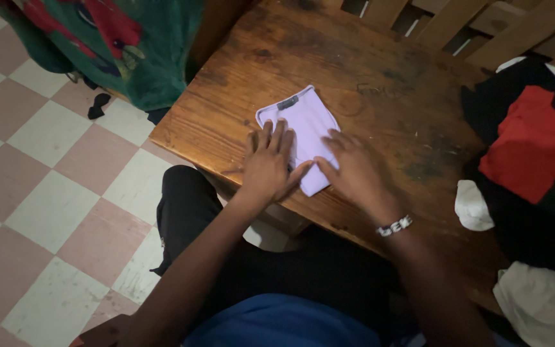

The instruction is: The person picks up a light-purple tank top, spreads it out on a wooden surface, folds the sides inward, and then folds it in half before placing it into a drawer.

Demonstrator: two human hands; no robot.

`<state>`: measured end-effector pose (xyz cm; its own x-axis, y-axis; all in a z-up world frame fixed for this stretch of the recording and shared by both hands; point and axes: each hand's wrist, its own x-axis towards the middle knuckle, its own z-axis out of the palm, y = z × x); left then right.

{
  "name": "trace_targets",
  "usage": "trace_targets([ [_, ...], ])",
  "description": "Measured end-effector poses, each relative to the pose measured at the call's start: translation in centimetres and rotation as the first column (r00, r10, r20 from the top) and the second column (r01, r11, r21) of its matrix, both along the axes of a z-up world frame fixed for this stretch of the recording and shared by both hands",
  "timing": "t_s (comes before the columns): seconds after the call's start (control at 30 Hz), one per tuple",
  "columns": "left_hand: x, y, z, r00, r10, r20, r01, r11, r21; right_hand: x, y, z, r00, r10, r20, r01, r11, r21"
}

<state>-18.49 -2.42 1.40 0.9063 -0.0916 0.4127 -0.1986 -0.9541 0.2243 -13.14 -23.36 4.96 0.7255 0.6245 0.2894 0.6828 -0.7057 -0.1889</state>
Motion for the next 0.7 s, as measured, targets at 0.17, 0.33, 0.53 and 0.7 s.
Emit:
trace_targets([
  [0.17, 1.5, 1.7, 1.1, 0.996, -0.068, -0.052, 0.069, 0.997, 0.022, -3.5, 0.6, 1.8, 0.997, -0.072, -0.034, 0.071, 0.997, -0.032],
  [0.33, 2.6, 1.1, 2.2, 0.969, -0.061, -0.238, 0.081, 0.994, 0.076, -2.1, 0.5, 3.6, 0.761, -0.432, -0.483, 0.389, 0.901, -0.192],
  [0.53, 3.7, -5.1, 1.1, 0.976, -0.168, -0.141, 0.171, 0.985, 0.013, 12.6, -0.8, -5.4, 0.959, -0.039, -0.28, 0.185, 0.834, 0.52],
  [0.7, 3.6, -6.0, 1.0, 0.971, -0.148, -0.188, 0.152, 0.988, 0.006, 17.1, 0.3, -10.4, 0.863, 0.085, -0.499, 0.298, 0.712, 0.636],
])
